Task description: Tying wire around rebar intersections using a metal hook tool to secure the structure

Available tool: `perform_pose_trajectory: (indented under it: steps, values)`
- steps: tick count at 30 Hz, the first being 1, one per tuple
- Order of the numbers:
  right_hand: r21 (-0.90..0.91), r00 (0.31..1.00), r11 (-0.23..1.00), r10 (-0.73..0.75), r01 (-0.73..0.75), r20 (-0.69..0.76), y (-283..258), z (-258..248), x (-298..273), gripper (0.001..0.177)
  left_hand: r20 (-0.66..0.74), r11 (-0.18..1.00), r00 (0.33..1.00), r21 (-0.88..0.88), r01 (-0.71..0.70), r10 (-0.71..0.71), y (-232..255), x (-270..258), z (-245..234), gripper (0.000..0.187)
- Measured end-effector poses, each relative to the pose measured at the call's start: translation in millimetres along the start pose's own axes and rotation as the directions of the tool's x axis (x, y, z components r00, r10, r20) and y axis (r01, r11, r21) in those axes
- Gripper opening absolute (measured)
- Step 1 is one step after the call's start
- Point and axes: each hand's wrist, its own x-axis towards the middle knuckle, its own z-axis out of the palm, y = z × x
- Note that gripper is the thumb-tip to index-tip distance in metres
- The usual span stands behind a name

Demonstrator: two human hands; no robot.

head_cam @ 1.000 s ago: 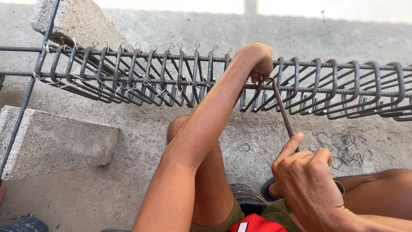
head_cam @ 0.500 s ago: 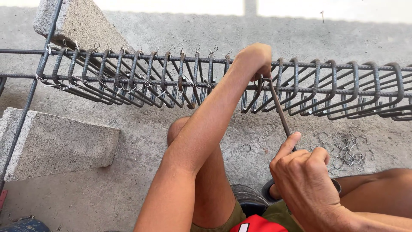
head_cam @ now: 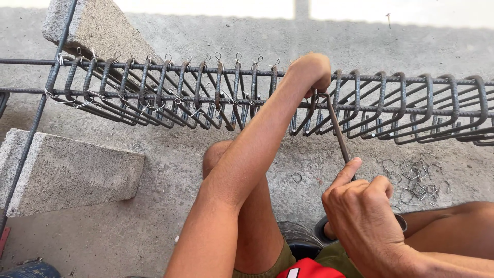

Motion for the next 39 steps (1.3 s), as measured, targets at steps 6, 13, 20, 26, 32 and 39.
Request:
perform_pose_trajectory:
  steps: [6, 13, 20, 26, 32, 39]
  values:
    - [0.022, 1.0, 1.0, 0.015, -0.016, 0.016, -1, 6, 0, 0.071, 0.053, 0.998, 0.997, 0.0, 0.059, -0.058, 6, 5, 1, 0.024]
    - [0.043, 1.0, 0.999, 0.029, -0.029, -0.001, 2, 8, 0, 0.086, 0.102, 0.998, 0.995, -0.064, 0.0, 0.006, -2, 9, -3, 0.014]
    - [0.022, 1.0, 1.0, 0.021, -0.02, -0.012, -4, 5, 3, 0.065, 0.16, 0.999, 0.987, -0.029, -0.023, 0.027, -6, 5, -6, 0.021]
    - [0.012, 1.0, 1.0, 0.007, -0.007, -0.03, -3, 2, 6, 0.041, 0.217, 1.0, 0.976, 0.013, 0.003, -0.006, -5, 5, -9, 0.023]
    - [0.028, 0.999, 0.999, 0.035, -0.035, 0.001, 2, 6, 5, 0.064, 0.192, 1.0, 0.981, -0.025, 0.005, -0.001, -8, 4, -8, 0.022]
    - [0.029, 1.0, 0.999, 0.015, -0.015, -0.021, -1, 0, 6, 0.042, 0.141, 0.996, 0.99, -0.09, -0.013, 0.026, -10, -5, -9, 0.022]
